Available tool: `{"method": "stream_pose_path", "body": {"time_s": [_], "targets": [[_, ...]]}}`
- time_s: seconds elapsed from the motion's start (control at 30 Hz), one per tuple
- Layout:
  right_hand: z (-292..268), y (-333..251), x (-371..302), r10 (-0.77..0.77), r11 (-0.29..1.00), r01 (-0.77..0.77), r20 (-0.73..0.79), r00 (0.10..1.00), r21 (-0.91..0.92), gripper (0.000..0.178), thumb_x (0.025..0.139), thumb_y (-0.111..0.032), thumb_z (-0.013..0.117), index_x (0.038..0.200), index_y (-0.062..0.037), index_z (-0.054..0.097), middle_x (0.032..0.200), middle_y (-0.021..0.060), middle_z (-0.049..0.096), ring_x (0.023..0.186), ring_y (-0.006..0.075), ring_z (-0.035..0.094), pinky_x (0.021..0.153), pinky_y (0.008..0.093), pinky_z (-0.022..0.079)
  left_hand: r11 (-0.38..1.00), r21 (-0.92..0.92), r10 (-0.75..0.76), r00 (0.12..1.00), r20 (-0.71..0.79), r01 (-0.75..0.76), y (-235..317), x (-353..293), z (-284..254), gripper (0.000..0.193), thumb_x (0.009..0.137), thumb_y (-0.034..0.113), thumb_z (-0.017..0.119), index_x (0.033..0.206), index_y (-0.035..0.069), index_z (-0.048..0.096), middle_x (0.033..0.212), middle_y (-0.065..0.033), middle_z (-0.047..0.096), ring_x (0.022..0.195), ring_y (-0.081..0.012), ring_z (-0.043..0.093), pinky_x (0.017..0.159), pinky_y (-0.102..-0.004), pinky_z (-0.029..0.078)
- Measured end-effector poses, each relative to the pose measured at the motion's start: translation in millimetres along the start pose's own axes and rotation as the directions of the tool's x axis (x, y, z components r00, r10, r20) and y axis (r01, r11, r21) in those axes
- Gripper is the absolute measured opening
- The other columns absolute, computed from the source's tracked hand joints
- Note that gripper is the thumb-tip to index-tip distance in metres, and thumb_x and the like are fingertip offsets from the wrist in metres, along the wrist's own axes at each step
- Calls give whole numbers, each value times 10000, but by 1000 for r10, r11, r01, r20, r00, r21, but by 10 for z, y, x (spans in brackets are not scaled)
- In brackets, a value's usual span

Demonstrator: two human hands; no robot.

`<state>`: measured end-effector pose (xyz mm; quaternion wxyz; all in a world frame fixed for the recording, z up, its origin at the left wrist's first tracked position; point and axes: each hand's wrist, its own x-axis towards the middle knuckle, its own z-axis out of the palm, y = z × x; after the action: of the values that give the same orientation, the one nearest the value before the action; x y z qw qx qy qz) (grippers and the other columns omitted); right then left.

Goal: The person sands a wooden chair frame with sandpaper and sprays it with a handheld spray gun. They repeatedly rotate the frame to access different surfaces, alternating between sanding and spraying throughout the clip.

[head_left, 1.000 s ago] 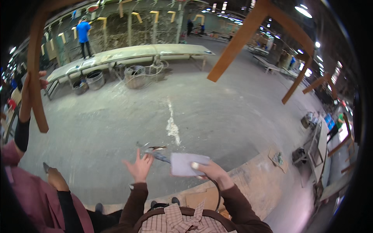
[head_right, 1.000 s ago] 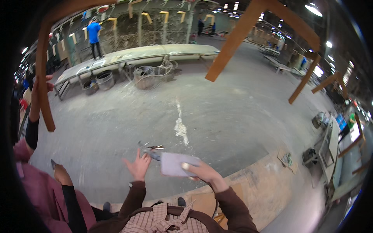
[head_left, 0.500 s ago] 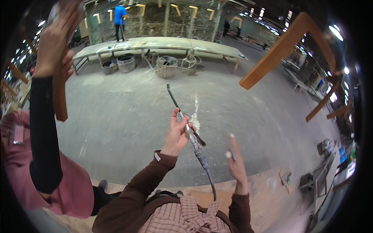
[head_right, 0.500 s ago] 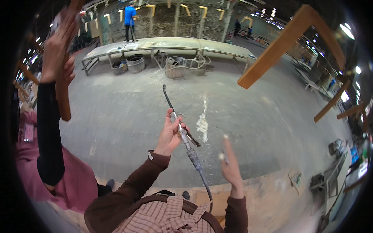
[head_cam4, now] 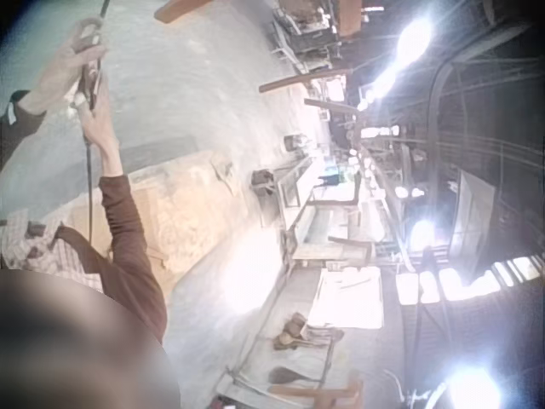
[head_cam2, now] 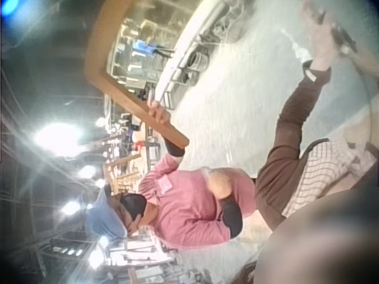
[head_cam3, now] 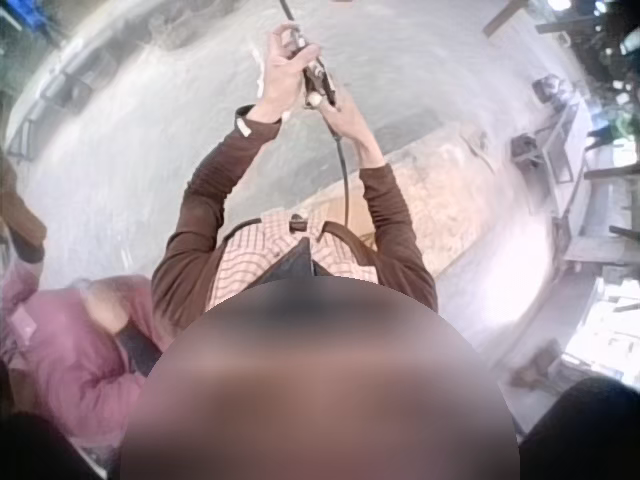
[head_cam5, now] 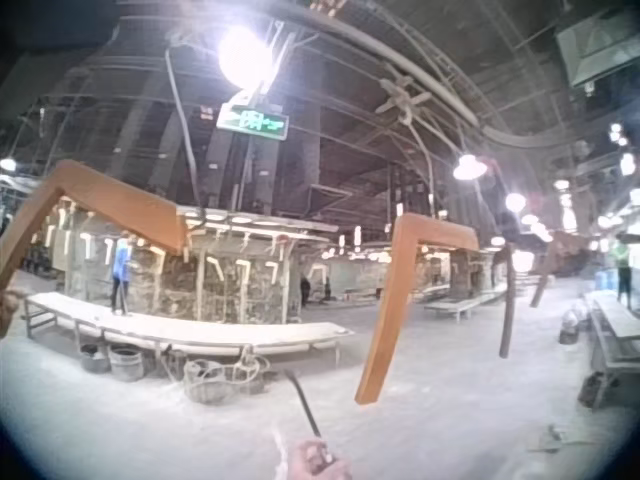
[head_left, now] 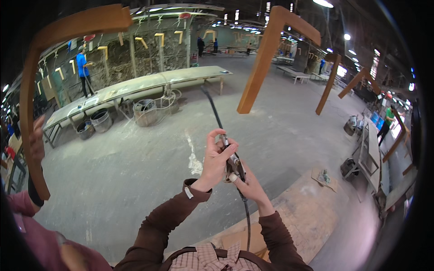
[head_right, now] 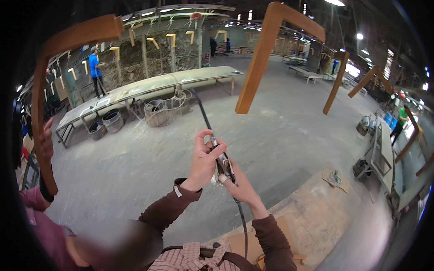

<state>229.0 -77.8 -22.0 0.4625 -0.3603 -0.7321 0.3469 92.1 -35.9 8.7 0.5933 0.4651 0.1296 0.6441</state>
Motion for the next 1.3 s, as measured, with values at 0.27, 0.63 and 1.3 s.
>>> {"method": "stream_pose_path", "body": {"time_s": [0.27, 0.63, 1.3], "targets": [[-731, 259, -168, 91, 960, -40, -176, 980, 278, 602, 915, -299, 599, 1368, -8, 329, 975, 48, 534, 825, 106, 543, 692, 278, 479, 973, 226, -140, 910, 390, 52, -390, 522, 402, 311, 918, 71, 569, 1196, 67, 431, 1022, -93, 618, 909, -118, 588, 803, -255, 473], [-1291, 193, -33, 141, 984, -175, -441, 886, -36, 374, 957, -303, 517, 1170, 2, 476, 765, 23, 538, 620, 100, 548, 554, 252, 457, 540, 753, 431, 892, 136, -376, -722, 2374, -225, 455, 849, 127, 664, 1247, 14, 475, 959, -95, 640, 868, -148, 604, 753, -300, 485], [-2521, -435, 23, 88, 948, -279, -712, 697, -155, 281, 936, -180, 455, 1149, 3, 436, 708, 41, 532, 539, 116, 541, 462, 263, 451, 712, 658, 120, 966, 230, -245, -659, 2325, -430, 483, 839, 90, 673, 1272, 13, 474, 1007, -63, 635, 914, -113, 585, 824, -274, 462]]}}
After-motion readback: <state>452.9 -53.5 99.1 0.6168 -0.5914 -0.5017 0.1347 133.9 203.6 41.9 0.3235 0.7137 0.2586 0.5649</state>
